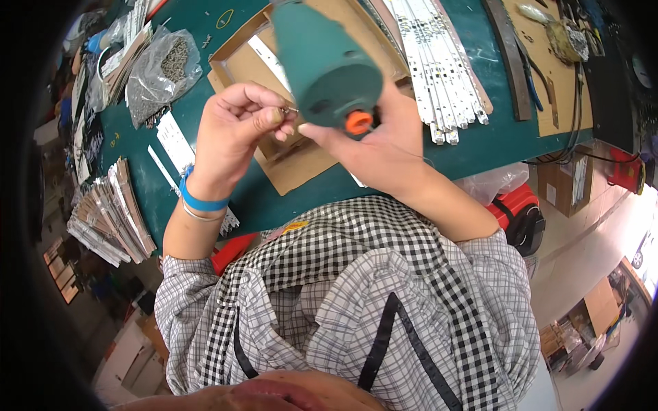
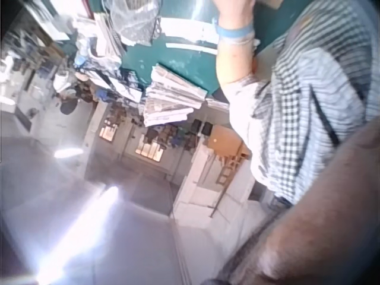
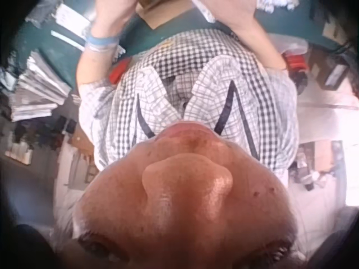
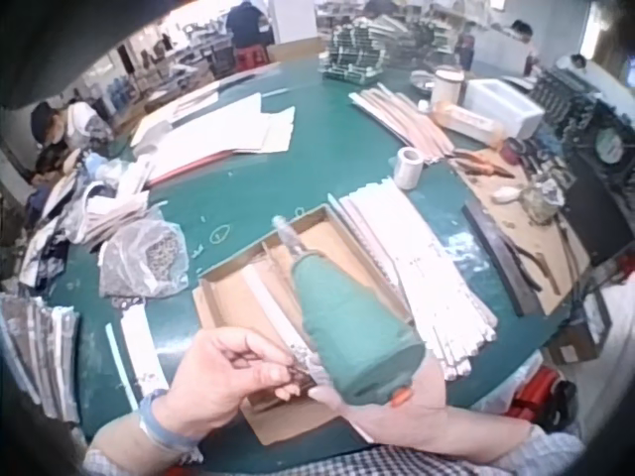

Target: The recorder is gluing small components and rubber bands onto LED light strips using a glue gun.

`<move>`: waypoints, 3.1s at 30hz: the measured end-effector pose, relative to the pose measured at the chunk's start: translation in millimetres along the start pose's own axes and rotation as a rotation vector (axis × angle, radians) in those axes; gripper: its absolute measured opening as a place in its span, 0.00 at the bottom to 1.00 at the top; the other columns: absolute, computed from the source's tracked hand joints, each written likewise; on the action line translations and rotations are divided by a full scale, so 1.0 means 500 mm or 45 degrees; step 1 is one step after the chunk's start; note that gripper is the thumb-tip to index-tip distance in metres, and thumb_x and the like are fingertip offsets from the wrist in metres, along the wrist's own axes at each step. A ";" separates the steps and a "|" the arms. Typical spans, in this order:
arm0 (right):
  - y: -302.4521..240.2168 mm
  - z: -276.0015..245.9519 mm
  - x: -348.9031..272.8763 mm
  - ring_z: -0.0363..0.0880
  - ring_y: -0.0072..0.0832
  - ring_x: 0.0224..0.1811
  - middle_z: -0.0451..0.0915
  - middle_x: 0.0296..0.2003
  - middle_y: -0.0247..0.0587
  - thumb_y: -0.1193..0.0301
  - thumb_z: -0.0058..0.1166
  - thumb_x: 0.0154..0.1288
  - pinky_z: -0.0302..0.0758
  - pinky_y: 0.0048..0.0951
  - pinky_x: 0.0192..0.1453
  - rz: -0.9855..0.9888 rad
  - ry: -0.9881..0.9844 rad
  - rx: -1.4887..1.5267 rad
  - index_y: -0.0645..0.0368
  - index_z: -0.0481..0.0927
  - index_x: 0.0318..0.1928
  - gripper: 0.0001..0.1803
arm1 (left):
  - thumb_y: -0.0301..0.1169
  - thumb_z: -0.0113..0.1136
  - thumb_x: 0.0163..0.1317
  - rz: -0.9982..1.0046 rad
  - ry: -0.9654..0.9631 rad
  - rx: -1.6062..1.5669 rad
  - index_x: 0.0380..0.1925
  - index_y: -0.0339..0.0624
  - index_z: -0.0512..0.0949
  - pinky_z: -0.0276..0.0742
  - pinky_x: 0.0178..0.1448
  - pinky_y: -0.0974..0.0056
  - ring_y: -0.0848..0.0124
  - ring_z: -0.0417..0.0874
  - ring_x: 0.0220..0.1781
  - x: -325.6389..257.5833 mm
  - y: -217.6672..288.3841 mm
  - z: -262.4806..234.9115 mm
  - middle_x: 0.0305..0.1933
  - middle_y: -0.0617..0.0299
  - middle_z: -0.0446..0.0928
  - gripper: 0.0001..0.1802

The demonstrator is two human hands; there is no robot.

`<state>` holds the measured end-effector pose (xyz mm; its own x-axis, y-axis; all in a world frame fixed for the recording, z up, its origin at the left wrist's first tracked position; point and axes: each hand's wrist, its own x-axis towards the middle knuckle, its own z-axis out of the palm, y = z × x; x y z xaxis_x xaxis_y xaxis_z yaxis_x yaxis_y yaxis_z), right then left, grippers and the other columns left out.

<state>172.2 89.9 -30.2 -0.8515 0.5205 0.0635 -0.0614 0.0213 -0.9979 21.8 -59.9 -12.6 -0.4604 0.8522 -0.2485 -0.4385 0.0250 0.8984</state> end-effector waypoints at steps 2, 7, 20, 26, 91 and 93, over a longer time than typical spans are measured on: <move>0.001 0.012 0.003 0.84 0.21 0.43 0.84 0.42 0.37 0.74 0.73 0.52 0.79 0.23 0.46 0.062 -0.020 0.078 0.62 0.77 0.48 0.23 | 0.21 0.63 0.63 0.006 -0.015 -0.021 0.39 0.30 0.78 0.83 0.40 0.68 0.69 0.85 0.35 -0.005 -0.003 0.016 0.36 0.52 0.83 0.06; 0.003 0.007 -0.001 0.85 0.22 0.38 0.86 0.38 0.38 0.77 0.70 0.55 0.81 0.23 0.44 -0.017 0.034 0.083 0.63 0.77 0.46 0.19 | 0.22 0.62 0.65 0.014 -0.006 -0.060 0.40 0.30 0.79 0.82 0.43 0.69 0.72 0.84 0.35 -0.010 -0.009 0.025 0.35 0.54 0.83 0.07; 0.009 -0.005 -0.005 0.84 0.24 0.40 0.85 0.39 0.43 0.82 0.65 0.58 0.82 0.23 0.45 -0.043 -0.061 0.063 0.68 0.77 0.48 0.17 | 0.20 0.64 0.63 0.118 0.044 0.083 0.38 0.29 0.80 0.82 0.43 0.68 0.73 0.83 0.35 -0.019 -0.022 0.034 0.36 0.55 0.83 0.06; 0.003 -0.004 -0.008 0.81 0.19 0.37 0.84 0.37 0.38 0.84 0.63 0.59 0.79 0.20 0.41 -0.058 -0.029 -0.077 0.66 0.80 0.42 0.10 | 0.20 0.66 0.60 0.202 0.132 0.241 0.40 0.29 0.80 0.84 0.46 0.68 0.71 0.86 0.40 -0.033 -0.031 0.045 0.37 0.55 0.83 0.09; -0.031 -0.021 -0.016 0.82 0.24 0.38 0.80 0.43 0.46 0.85 0.65 0.49 0.80 0.24 0.43 0.153 0.003 0.165 0.72 0.67 0.62 0.37 | 0.20 0.63 0.63 -0.027 0.002 -0.015 0.49 0.29 0.78 0.82 0.49 0.70 0.74 0.84 0.43 -0.044 -0.044 0.074 0.46 0.57 0.82 0.14; -0.034 -0.020 -0.017 0.82 0.24 0.39 0.80 0.46 0.47 0.85 0.65 0.48 0.81 0.25 0.43 0.158 0.030 0.154 0.73 0.68 0.61 0.36 | 0.19 0.64 0.63 0.047 0.013 0.032 0.48 0.29 0.78 0.82 0.52 0.69 0.74 0.84 0.45 -0.045 -0.047 0.079 0.46 0.57 0.82 0.14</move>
<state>185.8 93.6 -13.9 -0.8442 0.5324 -0.0619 -0.0199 -0.1465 -0.9890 72.9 -59.0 -13.7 -0.4838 0.8475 -0.2183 -0.4015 0.0067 0.9159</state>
